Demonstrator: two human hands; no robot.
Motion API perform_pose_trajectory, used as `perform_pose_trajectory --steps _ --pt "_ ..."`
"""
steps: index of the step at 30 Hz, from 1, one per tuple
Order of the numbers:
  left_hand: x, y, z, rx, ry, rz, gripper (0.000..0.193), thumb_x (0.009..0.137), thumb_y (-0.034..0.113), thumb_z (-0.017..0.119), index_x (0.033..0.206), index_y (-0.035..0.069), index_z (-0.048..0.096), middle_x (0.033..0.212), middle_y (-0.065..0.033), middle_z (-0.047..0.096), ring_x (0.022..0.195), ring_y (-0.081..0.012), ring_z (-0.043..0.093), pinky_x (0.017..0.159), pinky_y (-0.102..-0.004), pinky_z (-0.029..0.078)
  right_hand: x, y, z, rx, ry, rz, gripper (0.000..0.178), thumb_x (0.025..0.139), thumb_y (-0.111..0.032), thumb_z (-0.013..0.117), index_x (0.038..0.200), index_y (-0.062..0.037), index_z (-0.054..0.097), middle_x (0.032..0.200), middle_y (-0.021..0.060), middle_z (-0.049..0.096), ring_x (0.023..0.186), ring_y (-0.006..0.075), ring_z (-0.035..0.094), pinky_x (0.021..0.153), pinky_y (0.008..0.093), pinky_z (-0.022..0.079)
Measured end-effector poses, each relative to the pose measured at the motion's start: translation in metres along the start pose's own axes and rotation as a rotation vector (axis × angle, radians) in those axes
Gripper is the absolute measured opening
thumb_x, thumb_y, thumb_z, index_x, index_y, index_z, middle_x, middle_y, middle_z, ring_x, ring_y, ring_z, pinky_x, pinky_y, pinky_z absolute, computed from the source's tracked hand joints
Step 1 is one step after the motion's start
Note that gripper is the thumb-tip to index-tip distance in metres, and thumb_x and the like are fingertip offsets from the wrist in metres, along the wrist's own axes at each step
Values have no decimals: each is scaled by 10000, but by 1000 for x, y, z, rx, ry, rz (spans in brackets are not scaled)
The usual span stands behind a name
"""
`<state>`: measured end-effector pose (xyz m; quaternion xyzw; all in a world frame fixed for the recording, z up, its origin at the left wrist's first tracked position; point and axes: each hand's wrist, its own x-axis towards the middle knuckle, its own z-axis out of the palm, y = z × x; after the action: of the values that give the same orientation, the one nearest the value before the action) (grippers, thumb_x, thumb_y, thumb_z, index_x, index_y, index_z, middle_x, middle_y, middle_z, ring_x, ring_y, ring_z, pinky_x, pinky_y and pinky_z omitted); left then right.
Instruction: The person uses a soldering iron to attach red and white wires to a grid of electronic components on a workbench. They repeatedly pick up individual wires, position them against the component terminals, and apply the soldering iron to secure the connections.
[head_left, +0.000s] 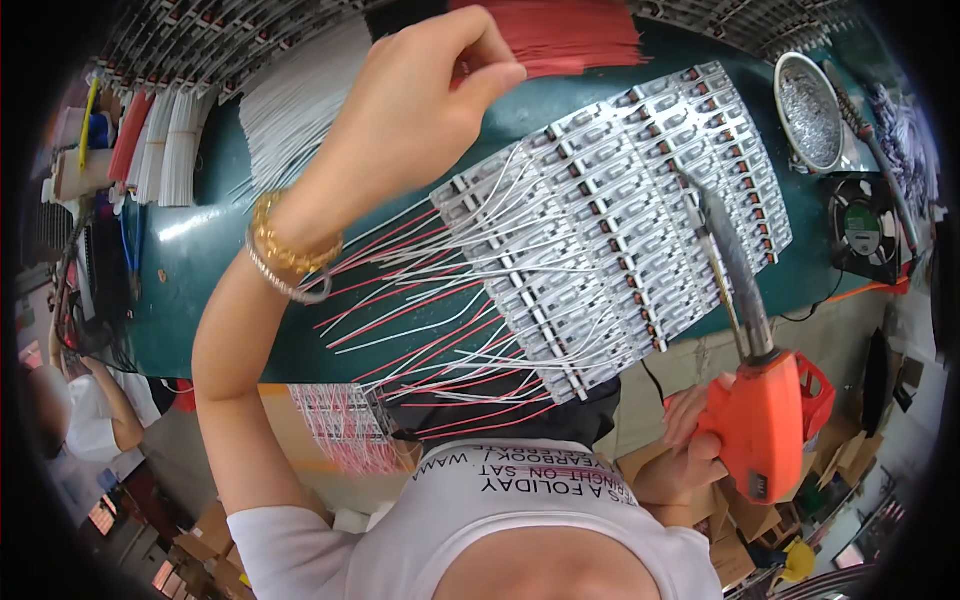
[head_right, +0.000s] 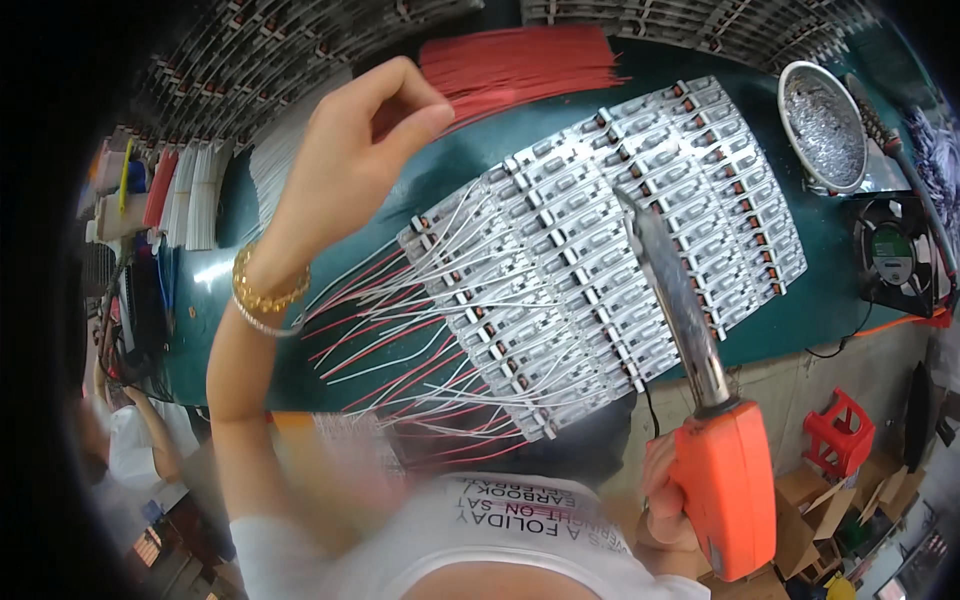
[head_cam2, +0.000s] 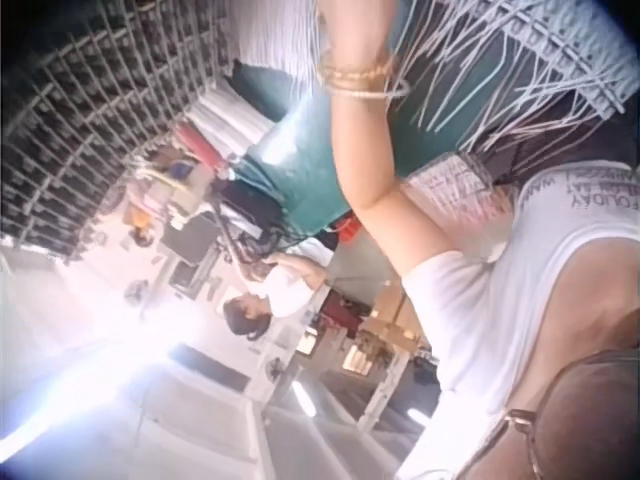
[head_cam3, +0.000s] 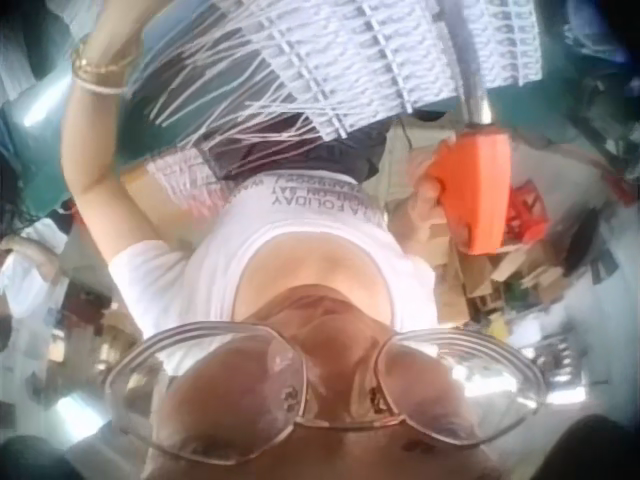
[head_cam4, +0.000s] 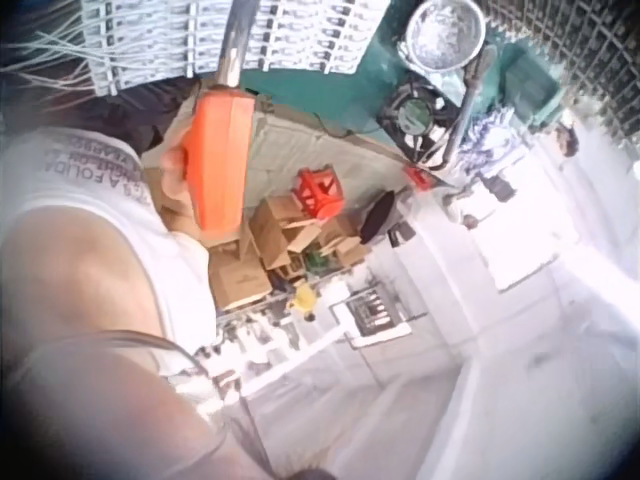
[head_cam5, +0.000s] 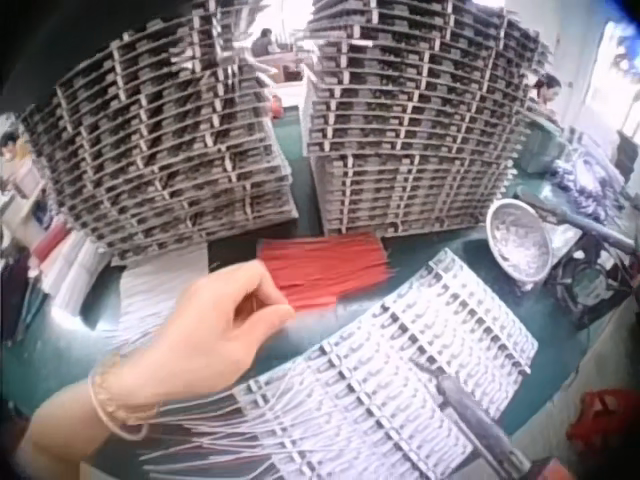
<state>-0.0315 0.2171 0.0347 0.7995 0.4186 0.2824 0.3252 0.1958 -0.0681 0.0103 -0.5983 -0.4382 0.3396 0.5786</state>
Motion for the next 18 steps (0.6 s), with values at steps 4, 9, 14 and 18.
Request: perform_pose_trajectory --steps 4,9,14,18 --pt "-36 7 -5 -36 -41 -148 132 914 125 703 893 11 639 731 26 597 667 -19 491 593 -201 379 16 -10 24 -104 -38 -38 817 920 -590 596 1328 100 435 529 -23 447 440 73 426 463 227 367" --pt "-54 -7 11 -105 9 -148 180 926 145 695 866 -7 620 663 20 591 623 -37 491 562 -213 381 23 -20 51 -79 36 128 890 877 -642 618 1302 118 437 525 -31 428 434 71 417 444 224 342" --pt "-54 -12 22 -104 5 -151 173 914 134 700 851 0 609 633 2 554 571 -54 454 521 -239 370 27 -25 62 -80 70 264 937 828 -665 662 1290 120 446 522 -31 430 422 78 419 433 231 344" --pt "-53 -10 22 -77 13 -121 163 892 109 711 828 5 602 616 9 524 553 -57 416 508 -244 348 27 -24 55 -37 5 325 884 832 -632 686 1250 116 466 524 -20 457 421 89 439 435 242 364"
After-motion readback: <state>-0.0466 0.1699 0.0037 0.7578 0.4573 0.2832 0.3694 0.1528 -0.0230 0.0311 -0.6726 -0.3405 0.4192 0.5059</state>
